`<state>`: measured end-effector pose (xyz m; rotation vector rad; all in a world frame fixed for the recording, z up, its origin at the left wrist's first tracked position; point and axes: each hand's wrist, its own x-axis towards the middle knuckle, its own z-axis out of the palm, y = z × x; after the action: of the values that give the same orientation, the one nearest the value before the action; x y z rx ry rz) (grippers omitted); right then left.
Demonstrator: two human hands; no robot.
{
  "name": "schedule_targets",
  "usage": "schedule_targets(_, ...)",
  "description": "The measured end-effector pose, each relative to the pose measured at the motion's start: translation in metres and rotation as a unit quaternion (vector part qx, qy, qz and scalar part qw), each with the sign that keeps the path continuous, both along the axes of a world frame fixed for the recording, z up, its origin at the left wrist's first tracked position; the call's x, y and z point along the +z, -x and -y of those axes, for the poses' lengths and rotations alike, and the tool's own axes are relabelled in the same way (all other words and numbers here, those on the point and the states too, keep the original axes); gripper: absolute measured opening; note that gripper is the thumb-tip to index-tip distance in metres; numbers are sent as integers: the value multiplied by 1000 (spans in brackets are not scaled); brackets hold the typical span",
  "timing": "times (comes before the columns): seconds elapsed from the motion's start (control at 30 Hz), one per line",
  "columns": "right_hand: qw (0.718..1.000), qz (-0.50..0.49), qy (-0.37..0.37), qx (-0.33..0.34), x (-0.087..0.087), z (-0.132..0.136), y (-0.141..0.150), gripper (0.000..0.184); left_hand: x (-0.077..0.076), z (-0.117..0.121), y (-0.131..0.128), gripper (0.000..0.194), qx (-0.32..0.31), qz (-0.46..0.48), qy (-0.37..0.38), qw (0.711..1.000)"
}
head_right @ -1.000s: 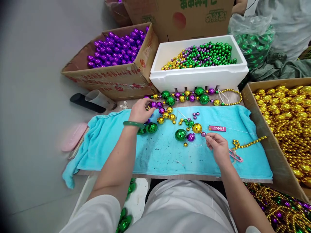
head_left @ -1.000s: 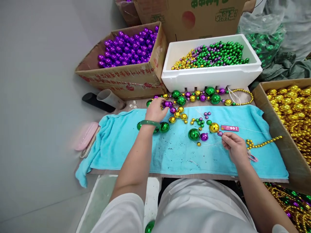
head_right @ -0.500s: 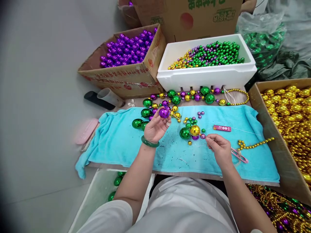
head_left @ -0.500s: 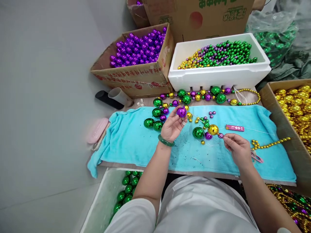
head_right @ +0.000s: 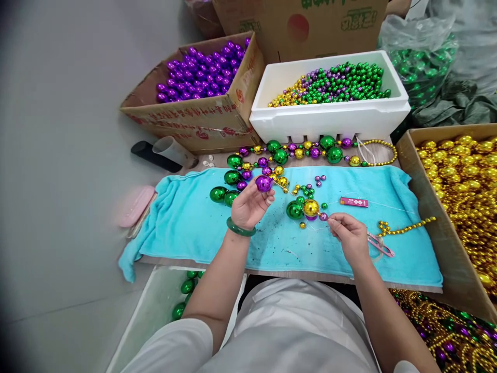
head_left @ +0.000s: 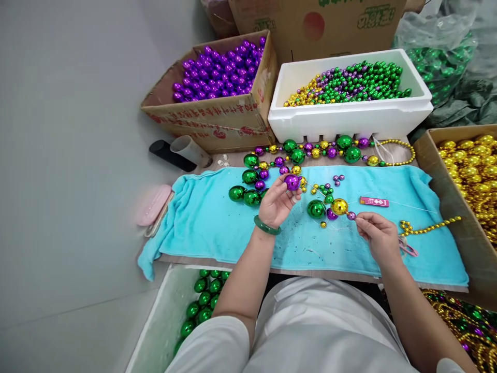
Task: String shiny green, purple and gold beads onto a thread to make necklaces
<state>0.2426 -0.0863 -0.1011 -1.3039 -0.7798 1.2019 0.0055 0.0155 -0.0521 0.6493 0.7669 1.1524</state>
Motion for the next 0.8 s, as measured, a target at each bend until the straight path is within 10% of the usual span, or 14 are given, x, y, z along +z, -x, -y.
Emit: schedule_targets(0.8,997,65,9,29,7,-5,7,15,-4,3,-4,39,-72,-43,-45,995)
